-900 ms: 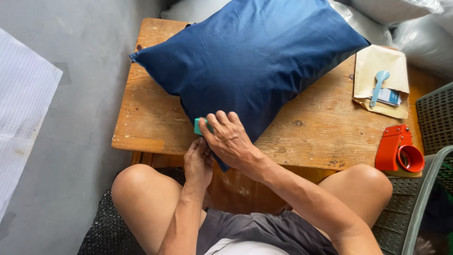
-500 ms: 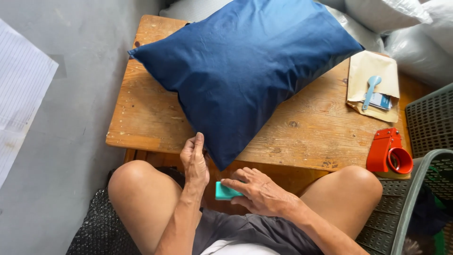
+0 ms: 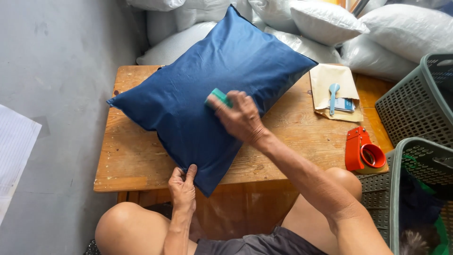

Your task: The person scrubs the surface of a blue bag with a green sponge and then uses a small brush to clean the seams and handles. The bag is flipped and repositioned on the table during the process.

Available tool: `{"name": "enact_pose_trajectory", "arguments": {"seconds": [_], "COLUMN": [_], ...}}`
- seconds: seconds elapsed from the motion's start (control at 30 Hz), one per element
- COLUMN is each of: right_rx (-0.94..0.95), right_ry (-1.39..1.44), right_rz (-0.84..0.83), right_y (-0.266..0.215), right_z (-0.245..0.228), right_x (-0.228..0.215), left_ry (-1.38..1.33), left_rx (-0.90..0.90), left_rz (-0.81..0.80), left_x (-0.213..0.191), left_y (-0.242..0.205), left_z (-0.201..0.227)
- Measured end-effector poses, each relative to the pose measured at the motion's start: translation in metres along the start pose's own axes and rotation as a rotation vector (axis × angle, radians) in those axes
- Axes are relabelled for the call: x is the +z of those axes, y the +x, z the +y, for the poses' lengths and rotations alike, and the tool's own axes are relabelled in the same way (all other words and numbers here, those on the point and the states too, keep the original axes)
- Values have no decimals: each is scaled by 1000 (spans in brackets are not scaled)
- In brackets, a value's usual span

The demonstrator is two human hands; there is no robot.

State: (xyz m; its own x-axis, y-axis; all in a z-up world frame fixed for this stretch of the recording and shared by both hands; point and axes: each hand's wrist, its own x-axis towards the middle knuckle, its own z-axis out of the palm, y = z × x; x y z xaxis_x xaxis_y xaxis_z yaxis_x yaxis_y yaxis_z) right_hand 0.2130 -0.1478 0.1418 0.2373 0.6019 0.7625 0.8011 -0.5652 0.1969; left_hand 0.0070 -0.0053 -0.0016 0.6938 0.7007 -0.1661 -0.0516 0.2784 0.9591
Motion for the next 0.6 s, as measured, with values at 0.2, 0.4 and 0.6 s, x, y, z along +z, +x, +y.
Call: {"name": "enact_pose_trajectory", "arguments": {"seconds": [0.2, 0.4, 0.6], "right_rx": [908, 231, -222], "right_ry": [169, 458, 423], "right_rz": [-269, 81, -134], "right_y": [-24, -42, -63], "right_z": [127, -28, -59], "right_x": [13, -49, -42], "left_ry": [113, 276, 184], "left_rx": [-71, -410, -281], "left_rz": [41, 124, 39], "left_x": [-25, 4, 4], "left_y": [-24, -51, -55], "left_z": [22, 101, 73]}}
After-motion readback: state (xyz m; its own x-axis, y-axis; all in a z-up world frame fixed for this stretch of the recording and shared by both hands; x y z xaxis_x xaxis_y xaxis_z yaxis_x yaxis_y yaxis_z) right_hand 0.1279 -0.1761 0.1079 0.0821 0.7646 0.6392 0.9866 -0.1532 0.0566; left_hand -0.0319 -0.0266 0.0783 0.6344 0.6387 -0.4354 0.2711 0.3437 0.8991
